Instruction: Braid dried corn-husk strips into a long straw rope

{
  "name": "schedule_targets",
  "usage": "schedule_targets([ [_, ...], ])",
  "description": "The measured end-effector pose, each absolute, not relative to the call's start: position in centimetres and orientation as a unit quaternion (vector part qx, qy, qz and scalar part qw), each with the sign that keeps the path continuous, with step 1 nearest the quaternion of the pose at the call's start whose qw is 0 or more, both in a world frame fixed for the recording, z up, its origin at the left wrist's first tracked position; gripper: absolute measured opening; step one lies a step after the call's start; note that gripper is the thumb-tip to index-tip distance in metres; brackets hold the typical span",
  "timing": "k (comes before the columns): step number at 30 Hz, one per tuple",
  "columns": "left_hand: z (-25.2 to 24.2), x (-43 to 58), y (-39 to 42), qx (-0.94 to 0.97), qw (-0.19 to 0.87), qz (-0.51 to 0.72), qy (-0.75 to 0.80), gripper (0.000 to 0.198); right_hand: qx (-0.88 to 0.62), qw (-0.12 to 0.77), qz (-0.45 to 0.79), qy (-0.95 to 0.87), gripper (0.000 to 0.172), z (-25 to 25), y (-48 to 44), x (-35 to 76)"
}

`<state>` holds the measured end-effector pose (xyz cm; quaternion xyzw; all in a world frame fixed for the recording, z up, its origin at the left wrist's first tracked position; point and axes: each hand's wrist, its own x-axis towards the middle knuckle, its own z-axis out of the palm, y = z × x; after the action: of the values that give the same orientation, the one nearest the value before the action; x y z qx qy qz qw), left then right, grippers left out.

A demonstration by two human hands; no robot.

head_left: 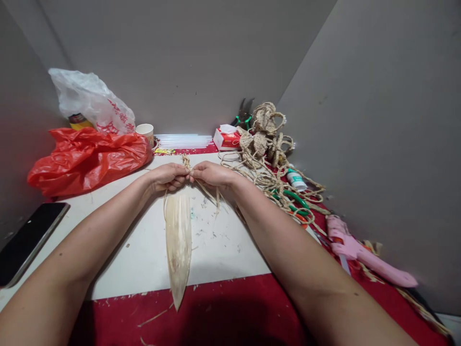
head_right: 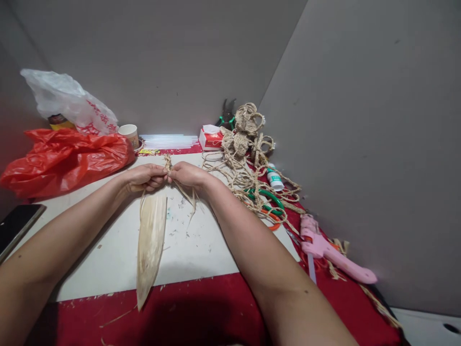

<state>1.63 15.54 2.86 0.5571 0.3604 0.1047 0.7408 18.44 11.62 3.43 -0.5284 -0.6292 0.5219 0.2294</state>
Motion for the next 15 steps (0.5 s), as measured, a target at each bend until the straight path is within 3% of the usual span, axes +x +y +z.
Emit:
schedule_targets([
  [9, 2.6, 2.4, 14.8, 0.559, 0.712, 0.163, 0.392, 0.016, -0.55, 0.19, 0.445, -0.68, 0.027, 4.0, 11.3, 19.0],
  [15, 2.6, 2.4, 14.3, 0.576, 0.677, 0.182, 0.42, 0.018, -0.581, 0.186, 0.406, -0.68, 0.021, 4.3, 11.3, 19.1],
])
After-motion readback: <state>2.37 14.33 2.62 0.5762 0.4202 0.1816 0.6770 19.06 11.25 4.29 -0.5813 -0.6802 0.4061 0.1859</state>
